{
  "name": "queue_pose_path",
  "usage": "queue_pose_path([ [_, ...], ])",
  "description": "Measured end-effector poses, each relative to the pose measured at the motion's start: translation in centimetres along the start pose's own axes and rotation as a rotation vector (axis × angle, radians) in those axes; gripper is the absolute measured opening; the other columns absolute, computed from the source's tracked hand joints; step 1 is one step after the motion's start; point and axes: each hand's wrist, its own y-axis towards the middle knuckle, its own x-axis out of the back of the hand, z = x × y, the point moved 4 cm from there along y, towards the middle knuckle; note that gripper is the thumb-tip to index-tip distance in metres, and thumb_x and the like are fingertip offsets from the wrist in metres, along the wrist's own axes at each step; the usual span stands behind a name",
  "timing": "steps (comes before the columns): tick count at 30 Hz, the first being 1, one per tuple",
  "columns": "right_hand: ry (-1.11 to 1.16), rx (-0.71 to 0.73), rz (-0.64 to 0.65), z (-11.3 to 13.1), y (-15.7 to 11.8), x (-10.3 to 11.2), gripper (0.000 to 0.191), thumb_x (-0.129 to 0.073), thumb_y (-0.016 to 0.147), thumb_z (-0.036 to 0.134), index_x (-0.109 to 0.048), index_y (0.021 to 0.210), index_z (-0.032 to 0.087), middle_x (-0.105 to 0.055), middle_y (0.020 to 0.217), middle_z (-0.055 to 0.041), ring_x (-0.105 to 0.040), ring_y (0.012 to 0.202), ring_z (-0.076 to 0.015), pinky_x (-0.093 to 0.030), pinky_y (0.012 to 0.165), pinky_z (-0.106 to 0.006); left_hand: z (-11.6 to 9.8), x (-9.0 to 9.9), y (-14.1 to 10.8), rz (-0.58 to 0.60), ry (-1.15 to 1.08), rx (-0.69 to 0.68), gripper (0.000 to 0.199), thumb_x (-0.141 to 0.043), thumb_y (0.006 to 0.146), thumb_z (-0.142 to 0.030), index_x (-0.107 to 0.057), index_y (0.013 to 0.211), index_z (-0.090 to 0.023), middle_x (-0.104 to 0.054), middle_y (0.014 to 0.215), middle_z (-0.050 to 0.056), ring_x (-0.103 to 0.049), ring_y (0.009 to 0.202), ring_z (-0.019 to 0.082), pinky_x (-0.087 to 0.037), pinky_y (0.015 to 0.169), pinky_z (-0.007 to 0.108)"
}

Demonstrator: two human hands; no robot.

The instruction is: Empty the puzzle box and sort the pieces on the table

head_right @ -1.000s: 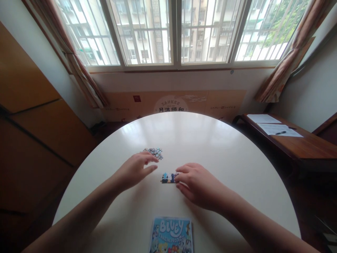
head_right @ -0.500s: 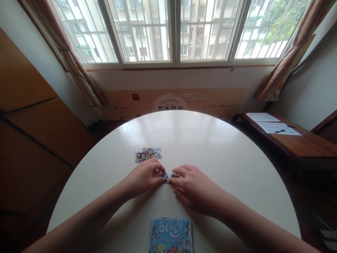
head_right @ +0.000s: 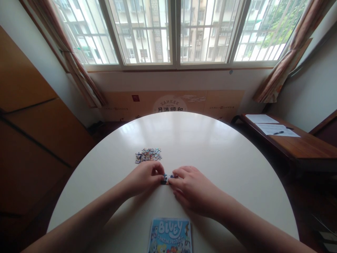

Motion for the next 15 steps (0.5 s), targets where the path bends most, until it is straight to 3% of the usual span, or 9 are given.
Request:
queue_pose_path([
  [4,-0.001,-0.002,0.008,0.0,0.1,0.0,0.03,-0.052,0.096,0.025,-0.064,0.122,0.026,-0.061,0.121,-0.0058,-0.055,0.115,-0.0192,-0.043,0.103,-0.041,0.0,-0.1,0.2,-0.024,-0.049,-0.025,0.007,-0.066,0.075,-0.022,-0.072,0.077,-0.022,-0.072,0.08,-0.001,-0.064,0.075,0.018,-0.045,0.068,0.029],
  [7,-0.001,-0.006,0.014,0.0,0.1,0.1,0.03,-0.051,0.096,0.025,-0.064,0.122,0.026,-0.061,0.122,-0.0052,-0.055,0.115,-0.0196,-0.043,0.103,-0.041,0.5,1.2,0.5,-0.085,-0.12,-0.045,0.008,-0.064,0.075,-0.023,-0.072,0.077,-0.021,-0.073,0.08,0.0,-0.064,0.075,0.018,-0.047,0.071,0.029],
  [10,0.002,-0.013,0.013,0.0,0.0,0.1,0.029,-0.051,0.095,0.024,-0.064,0.121,0.026,-0.061,0.124,-0.0056,-0.054,0.116,-0.0203,-0.044,0.102,-0.041,2.7,4.0,0.9,-0.184,-0.232,0.024,0.013,-0.062,0.077,-0.028,-0.071,0.083,-0.02,-0.075,0.083,0.002,-0.067,0.078,0.019,-0.049,0.074,0.03],
  [13,0.01,-0.014,0.011,0.1,0.0,0.2,0.028,-0.053,0.094,0.024,-0.065,0.12,0.025,-0.061,0.124,-0.0061,-0.055,0.116,-0.0206,-0.043,0.103,-0.04,5.9,6.9,1.4,-0.309,-0.195,0.164,0.018,-0.063,0.074,-0.033,-0.071,0.083,-0.019,-0.074,0.08,0.003,-0.068,0.078,0.022,-0.049,0.073,0.032],
  [15,0.015,-0.016,0.018,0.2,0.0,0.3,0.028,-0.053,0.094,0.023,-0.065,0.119,0.025,-0.061,0.124,-0.0059,-0.054,0.116,-0.0206,-0.043,0.103,-0.04,7.5,7.8,1.8,-0.343,-0.161,0.209,0.02,-0.064,0.073,-0.035,-0.071,0.084,-0.019,-0.074,0.081,0.004,-0.068,0.079,0.023,-0.049,0.073,0.032],
])
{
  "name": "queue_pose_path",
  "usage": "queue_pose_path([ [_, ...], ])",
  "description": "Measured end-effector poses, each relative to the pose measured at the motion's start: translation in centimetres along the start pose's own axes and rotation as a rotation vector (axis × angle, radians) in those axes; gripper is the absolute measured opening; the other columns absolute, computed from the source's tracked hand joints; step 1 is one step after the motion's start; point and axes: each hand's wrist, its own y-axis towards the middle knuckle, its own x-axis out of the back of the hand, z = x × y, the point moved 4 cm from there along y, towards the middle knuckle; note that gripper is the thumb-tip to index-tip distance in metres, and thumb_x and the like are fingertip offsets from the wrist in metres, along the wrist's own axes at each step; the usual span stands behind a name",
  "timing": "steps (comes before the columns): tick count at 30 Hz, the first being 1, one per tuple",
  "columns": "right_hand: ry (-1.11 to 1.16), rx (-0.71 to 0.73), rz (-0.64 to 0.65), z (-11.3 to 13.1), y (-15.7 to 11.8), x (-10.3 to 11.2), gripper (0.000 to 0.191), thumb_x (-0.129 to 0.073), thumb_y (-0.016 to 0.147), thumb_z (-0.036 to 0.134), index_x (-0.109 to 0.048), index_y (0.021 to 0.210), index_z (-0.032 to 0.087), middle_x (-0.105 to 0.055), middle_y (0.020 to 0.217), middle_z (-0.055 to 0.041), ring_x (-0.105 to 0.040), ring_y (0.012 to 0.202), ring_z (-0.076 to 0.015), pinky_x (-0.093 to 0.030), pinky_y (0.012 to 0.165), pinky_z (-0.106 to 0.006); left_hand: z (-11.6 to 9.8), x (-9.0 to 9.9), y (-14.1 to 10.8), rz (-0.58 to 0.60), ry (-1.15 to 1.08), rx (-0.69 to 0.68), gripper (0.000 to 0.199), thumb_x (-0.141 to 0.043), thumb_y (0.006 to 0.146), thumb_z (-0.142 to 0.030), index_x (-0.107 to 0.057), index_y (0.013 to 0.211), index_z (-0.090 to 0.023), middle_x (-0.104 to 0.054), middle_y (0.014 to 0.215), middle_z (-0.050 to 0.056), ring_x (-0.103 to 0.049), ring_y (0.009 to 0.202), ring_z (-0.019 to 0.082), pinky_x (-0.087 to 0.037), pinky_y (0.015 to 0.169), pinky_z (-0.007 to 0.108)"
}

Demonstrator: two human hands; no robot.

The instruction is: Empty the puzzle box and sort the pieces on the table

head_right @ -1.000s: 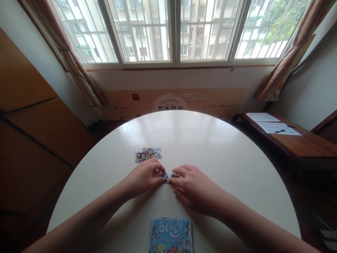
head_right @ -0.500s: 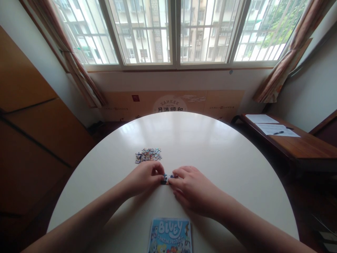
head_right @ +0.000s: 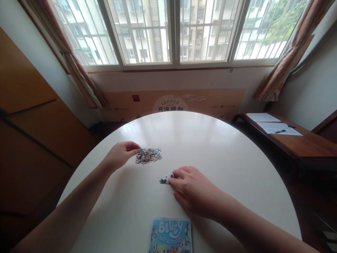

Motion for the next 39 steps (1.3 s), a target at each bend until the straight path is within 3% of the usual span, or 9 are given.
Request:
queue_pose_path([
  [6,-0.003,-0.015,0.018,0.0,0.0,0.0,0.032,-0.051,0.095,0.025,-0.062,0.125,0.027,-0.06,0.125,-0.0053,-0.055,0.113,-0.0205,-0.043,0.101,-0.041,1.4,0.0,0.7,-0.039,0.126,0.0,0.034,-0.066,0.072,-0.044,-0.072,0.094,-0.019,-0.071,0.084,0.004,-0.064,0.073,0.021,-0.045,0.066,0.03],
  [12,-0.002,-0.095,-0.023,-0.9,0.0,-0.4,0.046,-0.055,0.093,0.027,-0.053,0.139,0.029,-0.062,0.125,-0.0059,-0.055,0.112,-0.0217,-0.042,0.102,-0.042,-0.4,0.3,-0.4,-0.088,0.236,-0.049,0.031,-0.06,0.079,-0.044,-0.073,0.093,-0.021,-0.069,0.081,0.002,-0.059,0.064,0.018,-0.042,0.061,0.029],
  [14,-0.01,-0.157,-0.056,-1.4,0.0,-0.4,0.046,-0.057,0.093,0.03,-0.055,0.138,0.025,-0.062,0.124,-0.008,-0.055,0.112,-0.023,-0.043,0.101,-0.042,-1.5,-0.2,-1.3,-0.038,0.243,-0.086,0.029,-0.058,0.081,-0.043,-0.074,0.091,-0.021,-0.069,0.079,0.002,-0.059,0.064,0.018,-0.043,0.062,0.029],
  [19,-0.014,-0.225,-0.075,-1.9,0.3,-0.4,0.029,-0.062,0.09,0.034,-0.068,0.117,0.024,-0.065,0.114,-0.0079,-0.057,0.104,-0.0234,-0.045,0.092,-0.041,-4.3,-3.2,-4.2,0.23,0.294,-0.249,0.025,-0.061,0.084,-0.04,-0.075,0.095,-0.023,-0.07,0.091,0.004,-0.063,0.084,0.022,-0.047,0.074,0.032],
  [24,0.013,-0.248,-0.112,-2.0,0.6,-0.5,0.02,-0.064,0.089,0.033,-0.071,0.105,0.025,-0.066,0.106,-0.0056,-0.056,0.1,-0.022,-0.044,0.09,-0.04,-5.7,-5.6,-6.0,0.361,0.339,-0.358,0.026,-0.066,0.082,-0.032,-0.074,0.105,-0.024,-0.068,0.105,0.005,-0.063,0.096,0.024,-0.048,0.087,0.036],
  [30,0.038,-0.267,-0.128,-2.2,0.6,-0.8,0.015,-0.066,0.087,0.03,-0.071,0.099,0.023,-0.065,0.103,-0.0048,-0.055,0.099,-0.021,-0.043,0.09,-0.038,-6.1,-7.1,-6.5,0.401,0.335,-0.406,0.023,-0.064,0.076,-0.02,-0.077,0.093,-0.027,-0.068,0.101,0.003,-0.063,0.092,0.023,-0.049,0.084,0.035],
  [39,0.055,-0.265,-0.113,-2.1,0.7,-0.6,0.013,-0.066,0.086,0.028,-0.07,0.097,0.021,-0.064,0.102,-0.0056,-0.054,0.1,-0.0202,-0.042,0.091,-0.037,-5.9,-7.4,-6.4,0.404,0.245,-0.372,0.016,-0.064,0.072,-0.018,-0.074,0.083,-0.023,-0.069,0.093,0.004,-0.063,0.087,0.022,-0.048,0.079,0.031],
])
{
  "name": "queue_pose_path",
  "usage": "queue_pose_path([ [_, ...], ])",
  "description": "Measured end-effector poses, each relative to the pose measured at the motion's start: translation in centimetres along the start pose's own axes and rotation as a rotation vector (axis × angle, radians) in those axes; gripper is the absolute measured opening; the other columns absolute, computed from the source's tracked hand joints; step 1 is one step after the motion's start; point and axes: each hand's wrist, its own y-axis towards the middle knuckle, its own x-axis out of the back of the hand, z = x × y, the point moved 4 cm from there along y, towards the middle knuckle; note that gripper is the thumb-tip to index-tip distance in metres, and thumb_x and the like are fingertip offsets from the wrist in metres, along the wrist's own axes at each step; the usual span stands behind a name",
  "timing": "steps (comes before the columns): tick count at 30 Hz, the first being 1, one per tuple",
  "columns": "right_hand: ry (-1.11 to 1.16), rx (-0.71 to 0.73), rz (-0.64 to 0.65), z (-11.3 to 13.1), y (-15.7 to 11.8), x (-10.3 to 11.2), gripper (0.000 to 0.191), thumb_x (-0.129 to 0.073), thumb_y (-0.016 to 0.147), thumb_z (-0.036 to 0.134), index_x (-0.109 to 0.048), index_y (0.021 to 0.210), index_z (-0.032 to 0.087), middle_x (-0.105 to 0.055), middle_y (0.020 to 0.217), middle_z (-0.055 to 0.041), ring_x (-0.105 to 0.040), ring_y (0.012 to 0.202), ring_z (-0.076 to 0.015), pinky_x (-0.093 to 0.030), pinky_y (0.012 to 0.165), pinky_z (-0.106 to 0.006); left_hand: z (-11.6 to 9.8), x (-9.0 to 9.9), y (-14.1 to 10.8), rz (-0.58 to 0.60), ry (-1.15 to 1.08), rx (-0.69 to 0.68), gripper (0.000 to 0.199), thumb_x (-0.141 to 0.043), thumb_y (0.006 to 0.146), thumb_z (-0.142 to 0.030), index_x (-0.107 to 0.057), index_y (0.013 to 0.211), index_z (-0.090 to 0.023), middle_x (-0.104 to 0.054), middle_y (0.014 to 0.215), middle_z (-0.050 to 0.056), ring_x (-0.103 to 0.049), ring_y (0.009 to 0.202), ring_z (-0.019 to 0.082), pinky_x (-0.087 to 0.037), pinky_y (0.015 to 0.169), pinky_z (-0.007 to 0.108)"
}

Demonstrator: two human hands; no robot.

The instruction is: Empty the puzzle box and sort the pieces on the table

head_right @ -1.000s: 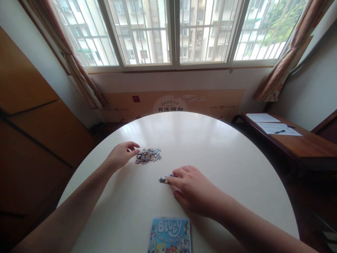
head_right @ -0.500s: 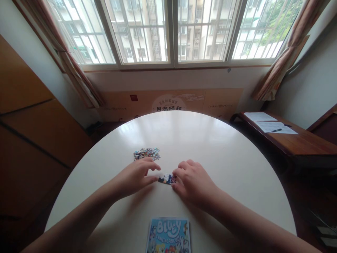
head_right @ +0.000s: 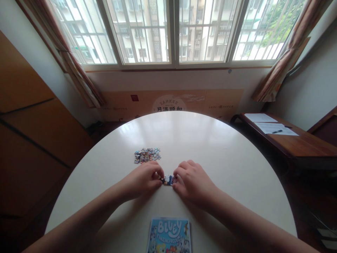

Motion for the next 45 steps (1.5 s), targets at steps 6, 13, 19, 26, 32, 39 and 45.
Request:
queue_pose_path([
  [6,0.0,-0.009,0.014,0.2,-0.1,0.2,0.014,-0.066,0.087,0.029,-0.07,0.098,0.022,-0.064,0.103,-0.0062,-0.054,0.101,-0.021,-0.042,0.093,-0.038,0.2,0.2,0.1,0.03,-0.107,0.042,0.013,-0.061,0.075,-0.021,-0.073,0.079,-0.022,-0.074,0.082,0.001,-0.064,0.075,0.019,-0.048,0.069,0.028],
  [13,0.019,-0.004,0.026,-0.1,-0.1,-0.1,0.017,-0.064,0.088,0.031,-0.071,0.101,0.022,-0.064,0.106,-0.0065,-0.054,0.101,-0.0207,-0.041,0.094,-0.038,4.4,5.4,-0.4,-0.189,-0.223,0.24,0.02,-0.061,0.077,-0.034,-0.074,0.085,-0.021,-0.076,0.086,0.003,-0.068,0.082,0.023,-0.051,0.075,0.032],
  [19,0.054,-0.023,0.036,-0.1,-0.2,0.0,0.016,-0.064,0.087,0.028,-0.071,0.1,0.022,-0.064,0.107,-0.0061,-0.054,0.1,-0.0202,-0.041,0.094,-0.038,8.6,8.5,-0.8,-0.359,-0.155,0.371,0.026,-0.062,0.074,-0.04,-0.076,0.086,-0.022,-0.076,0.084,0.003,-0.069,0.082,0.025,-0.05,0.075,0.034],
  [26,0.066,-0.016,0.038,0.0,-0.2,0.1,0.015,-0.065,0.086,0.027,-0.07,0.099,0.022,-0.064,0.107,-0.0059,-0.055,0.1,-0.0204,-0.042,0.095,-0.038,9.9,6.2,0.6,-0.313,-0.22,0.387,0.025,-0.066,0.071,-0.039,-0.073,0.085,-0.021,-0.076,0.083,0.004,-0.069,0.08,0.024,-0.051,0.071,0.033],
  [32,0.079,-0.018,0.035,0.0,-0.3,0.1,0.015,-0.066,0.085,0.026,-0.071,0.098,0.021,-0.064,0.106,-0.0063,-0.055,0.1,-0.0206,-0.043,0.095,-0.038,8.7,6.9,0.4,-0.446,-0.002,0.384,0.025,-0.063,0.077,-0.039,-0.075,0.091,-0.023,-0.073,0.079,0.001,-0.064,0.071,0.021,-0.048,0.068,0.031],
  [39,0.103,-0.038,0.037,-0.1,-0.2,0.1,0.018,-0.067,0.084,0.027,-0.07,0.101,0.023,-0.065,0.107,-0.0057,-0.055,0.103,-0.0213,-0.041,0.096,-0.039,3.3,4.2,0.3,-0.319,0.055,0.113,0.022,-0.059,0.087,-0.034,-0.076,0.095,-0.022,-0.071,0.093,0.005,-0.062,0.075,0.019,-0.049,0.074,0.032],
  [45,0.109,-0.048,0.026,0.0,-0.2,0.2,0.021,-0.067,0.082,0.023,-0.068,0.103,0.023,-0.065,0.106,-0.0043,-0.055,0.103,-0.0206,-0.041,0.094,-0.037,0.0,-0.2,0.4,-0.08,0.032,-0.015,0.016,-0.067,0.083,-0.032,-0.077,0.093,-0.024,-0.07,0.098,0.006,-0.063,0.086,0.022,-0.049,0.082,0.035],
])
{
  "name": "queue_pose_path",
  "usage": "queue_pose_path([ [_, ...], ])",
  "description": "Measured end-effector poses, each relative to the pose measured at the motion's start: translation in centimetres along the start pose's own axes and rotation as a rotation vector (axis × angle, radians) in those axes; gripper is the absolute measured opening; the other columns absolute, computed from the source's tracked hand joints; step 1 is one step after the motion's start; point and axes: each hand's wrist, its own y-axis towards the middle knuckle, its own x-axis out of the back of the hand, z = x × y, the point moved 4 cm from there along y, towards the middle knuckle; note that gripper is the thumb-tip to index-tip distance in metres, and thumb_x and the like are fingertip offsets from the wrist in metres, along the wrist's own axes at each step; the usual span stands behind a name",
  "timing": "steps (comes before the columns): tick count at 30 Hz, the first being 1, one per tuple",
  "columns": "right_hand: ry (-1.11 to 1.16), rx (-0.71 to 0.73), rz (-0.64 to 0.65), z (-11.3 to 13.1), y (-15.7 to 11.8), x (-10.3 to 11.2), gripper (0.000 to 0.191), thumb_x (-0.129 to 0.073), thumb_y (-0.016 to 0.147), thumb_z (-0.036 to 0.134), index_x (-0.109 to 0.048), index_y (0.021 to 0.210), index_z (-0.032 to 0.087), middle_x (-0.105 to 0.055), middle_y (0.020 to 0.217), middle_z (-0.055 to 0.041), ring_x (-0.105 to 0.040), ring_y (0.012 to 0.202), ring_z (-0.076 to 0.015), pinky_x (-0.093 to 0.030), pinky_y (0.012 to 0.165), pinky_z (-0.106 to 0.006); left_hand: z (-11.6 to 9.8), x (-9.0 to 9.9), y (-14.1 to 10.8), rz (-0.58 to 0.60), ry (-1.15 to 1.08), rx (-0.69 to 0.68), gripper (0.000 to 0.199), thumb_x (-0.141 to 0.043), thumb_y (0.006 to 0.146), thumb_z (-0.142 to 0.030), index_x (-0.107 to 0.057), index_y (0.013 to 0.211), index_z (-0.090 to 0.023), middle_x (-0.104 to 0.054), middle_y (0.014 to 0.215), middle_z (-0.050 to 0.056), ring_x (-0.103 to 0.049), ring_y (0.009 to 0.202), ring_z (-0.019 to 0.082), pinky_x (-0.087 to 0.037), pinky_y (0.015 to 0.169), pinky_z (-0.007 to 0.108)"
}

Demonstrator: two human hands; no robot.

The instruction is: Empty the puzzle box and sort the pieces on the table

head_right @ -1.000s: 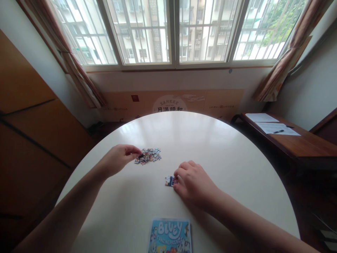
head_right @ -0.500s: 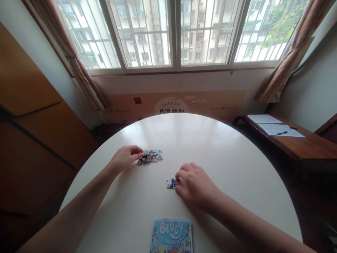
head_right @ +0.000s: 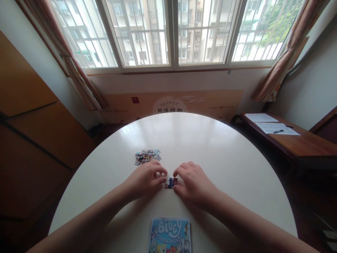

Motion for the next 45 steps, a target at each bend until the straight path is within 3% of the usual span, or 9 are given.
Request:
queue_pose_path([
  [8,0.029,-0.004,-0.001,0.1,0.0,-0.1,0.018,-0.066,0.081,0.019,-0.064,0.098,0.022,-0.066,0.098,-0.0026,-0.054,0.099,-0.0204,-0.039,0.09,-0.036,-0.1,-0.4,0.2,0.02,-0.033,-0.012,0.009,-0.068,0.079,-0.026,-0.077,0.081,-0.025,-0.07,0.088,0.003,-0.063,0.083,0.021,-0.048,0.075,0.032],
  [39,0.059,0.106,-0.037,0.1,0.2,-0.6,0.005,-0.064,0.086,0.015,-0.067,0.084,0.019,-0.066,0.081,0.0,-0.054,0.08,-0.012,-0.036,0.076,-0.025,-0.5,0.1,0.0,0.044,-0.06,0.038,0.012,-0.063,0.078,-0.025,-0.074,0.077,-0.022,-0.068,0.083,0.001,-0.061,0.078,0.018,-0.044,0.07,0.028],
  [42,0.051,0.169,-0.025,0.3,0.2,-0.8,0.012,-0.063,0.087,0.014,-0.069,0.092,0.023,-0.069,0.087,0.0011,-0.055,0.083,-0.0119,-0.036,0.078,-0.026,-0.5,0.2,0.1,0.049,-0.054,0.045,0.012,-0.063,0.078,-0.025,-0.074,0.078,-0.021,-0.069,0.084,0.002,-0.061,0.079,0.018,-0.043,0.069,0.028],
  [45,0.016,0.246,-0.018,0.4,0.1,-1.0,0.033,-0.062,0.086,0.007,-0.069,0.108,0.03,-0.069,0.093,0.0031,-0.055,0.086,-0.0117,-0.036,0.082,-0.027,-0.6,0.2,0.1,0.05,-0.045,0.052,0.012,-0.064,0.079,-0.028,-0.074,0.077,-0.021,-0.069,0.083,0.001,-0.061,0.077,0.018,-0.042,0.068,0.028],
])
